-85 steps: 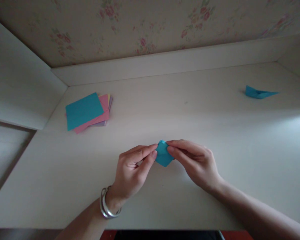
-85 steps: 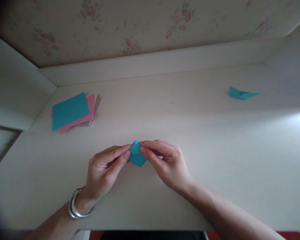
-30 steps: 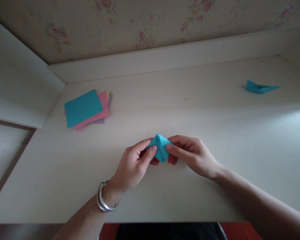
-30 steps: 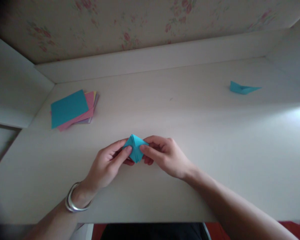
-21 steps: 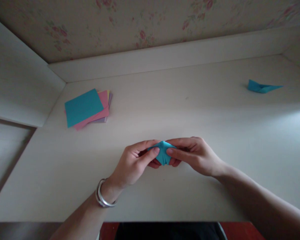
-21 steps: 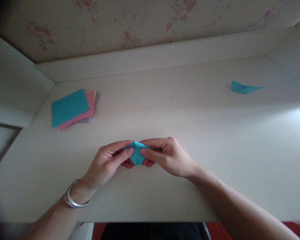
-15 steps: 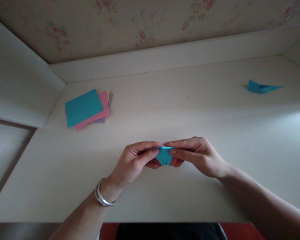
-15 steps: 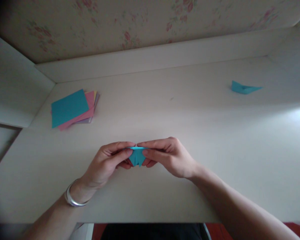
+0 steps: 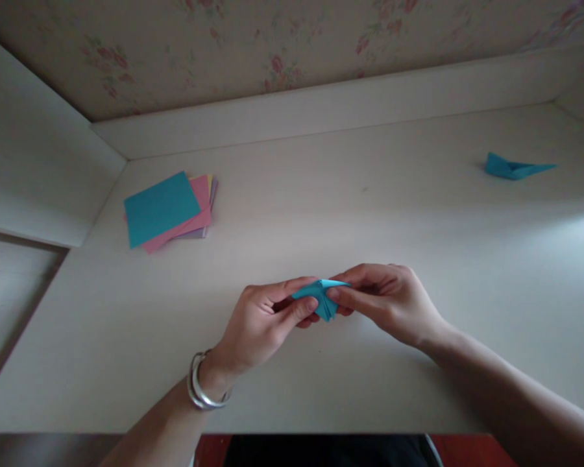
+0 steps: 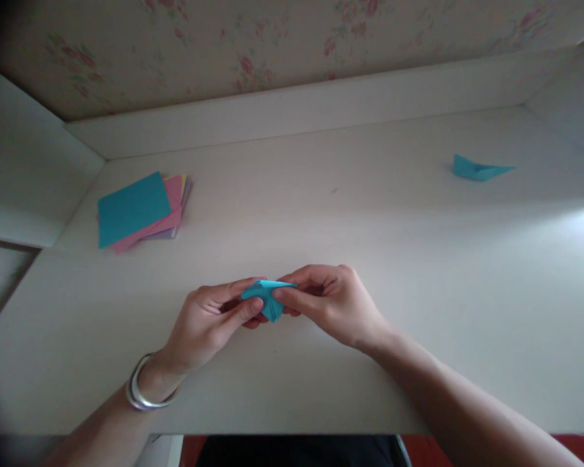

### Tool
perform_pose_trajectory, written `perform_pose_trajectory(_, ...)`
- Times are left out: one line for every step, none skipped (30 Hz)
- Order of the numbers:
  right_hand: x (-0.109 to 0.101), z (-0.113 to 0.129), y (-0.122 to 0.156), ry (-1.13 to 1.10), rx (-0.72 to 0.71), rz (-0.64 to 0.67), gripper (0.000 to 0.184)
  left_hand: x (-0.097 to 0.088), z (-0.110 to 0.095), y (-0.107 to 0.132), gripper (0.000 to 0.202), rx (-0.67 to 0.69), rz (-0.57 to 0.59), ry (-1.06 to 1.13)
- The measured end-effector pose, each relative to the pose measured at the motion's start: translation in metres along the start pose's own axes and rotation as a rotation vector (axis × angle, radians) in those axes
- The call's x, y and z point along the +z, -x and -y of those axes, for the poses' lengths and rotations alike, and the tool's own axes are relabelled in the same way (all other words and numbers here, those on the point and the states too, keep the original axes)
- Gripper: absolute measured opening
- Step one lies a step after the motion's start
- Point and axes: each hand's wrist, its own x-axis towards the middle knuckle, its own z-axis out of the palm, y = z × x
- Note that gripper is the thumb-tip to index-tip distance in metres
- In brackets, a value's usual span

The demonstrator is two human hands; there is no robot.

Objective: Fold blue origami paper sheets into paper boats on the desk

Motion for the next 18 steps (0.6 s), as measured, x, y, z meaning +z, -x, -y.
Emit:
perform_pose_trajectory(0.0013, -0.0015, 0.0001, 0.023, 0.002, -0.021, 0.016, 0.0007, -0.0006, -0.0003, 0.027, -0.008, -0.012, 0.005)
perform_pose_trajectory(0.0027, -0.003, 0.0005, 0.04, 0.0, -0.04, 0.017, 0.0013, -0.001, -0.0004, 0.025, -0.017, -0.026, 0.02)
perform_pose_trajectory(0.0041, -0.0045, 0.001, 0.05, -0.008, -0.053, 0.017, 0.0016, -0.0011, -0.0006, 0.024, -0.028, -0.044, 0.047)
perform_pose_trajectory(0.0054, -0.0059, 0.0017, 0.053, -0.021, -0.055, 0.017, 0.0018, -0.001, -0.0008, 0.022, -0.04, -0.059, 0.085)
perform_pose_trajectory(0.0063, -0.0072, 0.0022, 0.048, -0.04, -0.046, 0.017, 0.0019, -0.0007, -0.001, 0.02, -0.056, -0.07, 0.134)
perform_pose_trajectory(0.0068, -0.0084, 0.0025, 0.031, -0.067, -0.027, 0.016, 0.0018, -0.0002, -0.0014, 0.019, -0.077, -0.076, 0.189)
perform_pose_trajectory(0.0069, -0.0094, 0.0024, 0.004, -0.105, 0.003, 0.016, 0.0017, 0.0003, -0.0019, 0.017, -0.1, -0.077, 0.246)
perform_pose_trajectory(0.0064, -0.0102, 0.002, -0.027, -0.149, 0.037, 0.017, 0.0016, 0.0008, -0.0024, 0.016, -0.12, -0.078, 0.299)
perform_pose_trajectory(0.0055, -0.0108, 0.0013, -0.057, -0.197, 0.068, 0.018, 0.0015, 0.0011, -0.0029, 0.015, -0.139, -0.079, 0.344)
perform_pose_trajectory(0.0042, -0.011, 0.0005, -0.079, -0.242, 0.094, 0.019, 0.0014, 0.0011, -0.0034, 0.015, -0.156, -0.078, 0.381)
perform_pose_trajectory(0.0027, -0.0109, -0.0003, -0.094, -0.281, 0.116, 0.02, 0.0012, 0.001, -0.0036, 0.015, -0.171, -0.075, 0.41)
perform_pose_trajectory(0.0012, -0.0105, -0.0009, -0.103, -0.311, 0.137, 0.022, 0.0011, 0.0008, -0.0037, 0.016, -0.186, -0.067, 0.435)
perform_pose_trajectory(-0.0002, -0.0098, -0.0012, -0.11, -0.331, 0.153, 0.024, 0.0008, 0.0005, -0.0034, 0.017, -0.199, -0.051, 0.457)
perform_pose_trajectory(-0.0013, -0.0089, -0.001, -0.12, -0.34, 0.165, 0.024, 0.0004, 0.0002, -0.003, 0.018, -0.208, -0.025, 0.474)
perform_pose_trajectory(-0.0021, -0.0078, -0.0004, -0.132, -0.336, 0.172, 0.022, 0.0, 0.0001, -0.0024, 0.019, -0.208, 0.007, 0.484)
perform_pose_trajectory(-0.0024, -0.0066, 0.0005, -0.144, -0.312, 0.167, 0.019, -0.0004, 0.0, -0.0016, 0.019, -0.193, 0.043, 0.481)
perform_pose_trajectory(-0.0025, -0.0055, 0.0015, -0.157, -0.273, 0.153, 0.016, -0.0007, -0.0001, -0.0008, 0.02, -0.161, 0.071, 0.458)
perform_pose_trajectory(-0.0022, -0.0045, 0.0024, -0.173, -0.218, 0.131, 0.012, -0.0008, -0.0001, -0.0001, 0.022, -0.105, 0.088, 0.415)
